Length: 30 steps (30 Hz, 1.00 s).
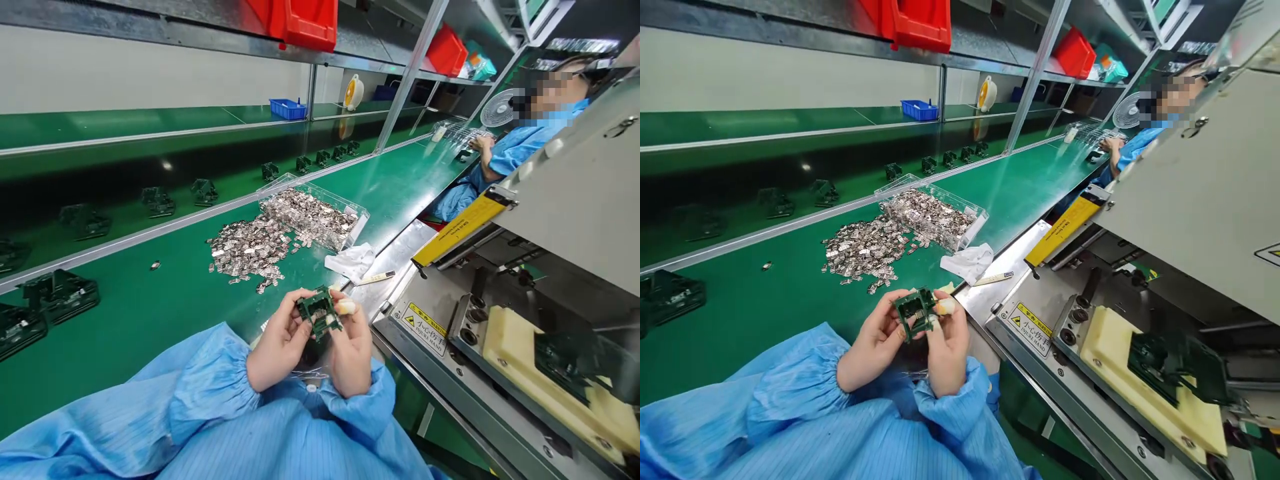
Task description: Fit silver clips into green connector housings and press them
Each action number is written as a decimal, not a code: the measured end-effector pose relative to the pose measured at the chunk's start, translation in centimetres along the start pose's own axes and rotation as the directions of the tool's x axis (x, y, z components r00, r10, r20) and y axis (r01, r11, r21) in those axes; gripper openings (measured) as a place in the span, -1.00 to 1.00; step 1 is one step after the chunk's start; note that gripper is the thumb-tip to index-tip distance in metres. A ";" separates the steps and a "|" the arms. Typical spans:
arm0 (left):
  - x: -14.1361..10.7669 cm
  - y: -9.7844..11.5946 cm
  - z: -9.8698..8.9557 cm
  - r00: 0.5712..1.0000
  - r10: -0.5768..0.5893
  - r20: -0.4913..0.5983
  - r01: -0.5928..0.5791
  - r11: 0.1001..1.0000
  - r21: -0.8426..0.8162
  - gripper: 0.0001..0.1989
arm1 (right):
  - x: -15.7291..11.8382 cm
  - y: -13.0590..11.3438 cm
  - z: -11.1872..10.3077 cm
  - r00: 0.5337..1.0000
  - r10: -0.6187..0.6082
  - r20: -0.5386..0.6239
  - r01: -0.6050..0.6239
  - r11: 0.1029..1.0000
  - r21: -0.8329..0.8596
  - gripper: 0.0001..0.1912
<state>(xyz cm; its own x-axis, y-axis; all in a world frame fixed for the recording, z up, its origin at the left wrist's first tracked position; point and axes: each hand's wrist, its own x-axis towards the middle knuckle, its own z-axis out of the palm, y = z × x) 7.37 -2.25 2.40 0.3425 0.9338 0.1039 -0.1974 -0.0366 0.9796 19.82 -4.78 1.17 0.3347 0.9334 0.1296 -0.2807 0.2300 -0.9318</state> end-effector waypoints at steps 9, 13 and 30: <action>3.8 5.2 4.6 0.732 -0.276 0.622 0.148 0.957 0.250 -0.57 | -2.3 -6.8 -9.1 0.974 -0.199 0.106 0.221 0.934 -0.281 -0.27; 8.7 6.9 11.0 0.523 -0.146 0.840 -0.177 0.945 0.274 -0.33 | -5.9 -11.1 -15.0 0.904 -0.344 -0.255 0.241 0.901 -0.362 -0.26; 12.6 7.8 13.1 0.699 -0.095 0.708 -0.153 0.948 0.278 -0.39 | -0.2 -18.3 -25.1 0.836 -0.472 -0.278 0.012 0.522 -0.853 -0.28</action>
<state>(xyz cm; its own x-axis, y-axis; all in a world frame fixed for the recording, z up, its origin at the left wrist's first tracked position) 22.21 4.59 13.62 0.9090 0.4044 0.1012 0.0160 -0.2763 0.9609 47.45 -16.09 9.70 0.6624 0.5956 0.4544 0.6245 -0.1040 -0.7741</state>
